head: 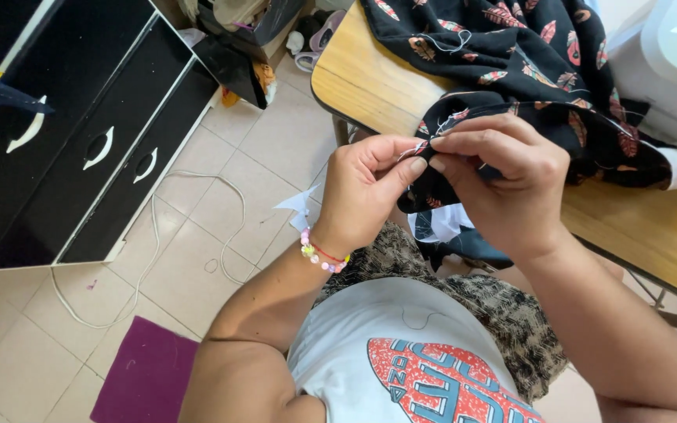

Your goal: Preparing a piece of patterned fabric for sewing by manipulating it with a small tool and scissors at a workstation.

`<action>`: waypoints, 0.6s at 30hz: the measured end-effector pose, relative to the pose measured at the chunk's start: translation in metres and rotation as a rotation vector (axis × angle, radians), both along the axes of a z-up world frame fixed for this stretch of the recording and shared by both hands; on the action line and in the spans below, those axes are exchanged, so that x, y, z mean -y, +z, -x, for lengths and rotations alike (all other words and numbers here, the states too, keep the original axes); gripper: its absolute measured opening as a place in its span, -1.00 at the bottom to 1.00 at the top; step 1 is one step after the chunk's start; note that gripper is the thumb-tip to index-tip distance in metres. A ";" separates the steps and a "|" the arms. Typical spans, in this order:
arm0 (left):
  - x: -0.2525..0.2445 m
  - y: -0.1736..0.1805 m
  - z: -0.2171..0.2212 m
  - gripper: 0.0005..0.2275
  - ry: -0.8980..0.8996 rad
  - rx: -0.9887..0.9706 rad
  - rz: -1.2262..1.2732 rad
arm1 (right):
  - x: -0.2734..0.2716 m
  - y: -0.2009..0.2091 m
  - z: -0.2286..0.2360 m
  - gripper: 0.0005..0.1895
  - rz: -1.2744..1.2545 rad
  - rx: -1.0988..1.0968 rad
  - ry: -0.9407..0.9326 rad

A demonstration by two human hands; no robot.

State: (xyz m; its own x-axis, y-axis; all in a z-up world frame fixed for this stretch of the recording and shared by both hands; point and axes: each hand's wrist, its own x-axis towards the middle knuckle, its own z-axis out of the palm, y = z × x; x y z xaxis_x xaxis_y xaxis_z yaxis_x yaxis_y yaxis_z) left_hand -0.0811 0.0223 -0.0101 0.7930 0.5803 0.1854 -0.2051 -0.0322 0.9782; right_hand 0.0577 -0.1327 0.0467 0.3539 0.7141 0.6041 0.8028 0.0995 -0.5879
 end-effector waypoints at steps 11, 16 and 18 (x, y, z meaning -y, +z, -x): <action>0.019 0.029 0.001 -0.78 0.099 -0.100 -0.635 | 0.016 -0.003 0.006 -0.89 -0.071 0.250 -0.057; 0.028 0.022 -0.007 -0.79 0.104 -0.110 -0.700 | 0.022 -0.008 0.001 -0.92 -0.060 0.355 -0.137; 0.031 0.023 -0.009 -0.80 0.102 -0.096 -0.705 | 0.024 -0.009 0.002 -0.90 -0.053 0.283 -0.143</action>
State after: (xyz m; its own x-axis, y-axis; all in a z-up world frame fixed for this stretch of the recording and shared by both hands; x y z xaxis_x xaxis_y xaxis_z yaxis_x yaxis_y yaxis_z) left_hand -0.0722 -0.0086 0.0130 0.7726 0.4202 0.4759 -0.0817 -0.6776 0.7309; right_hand 0.0559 -0.1569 0.0376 0.2606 0.6340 0.7281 0.9418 -0.0013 -0.3360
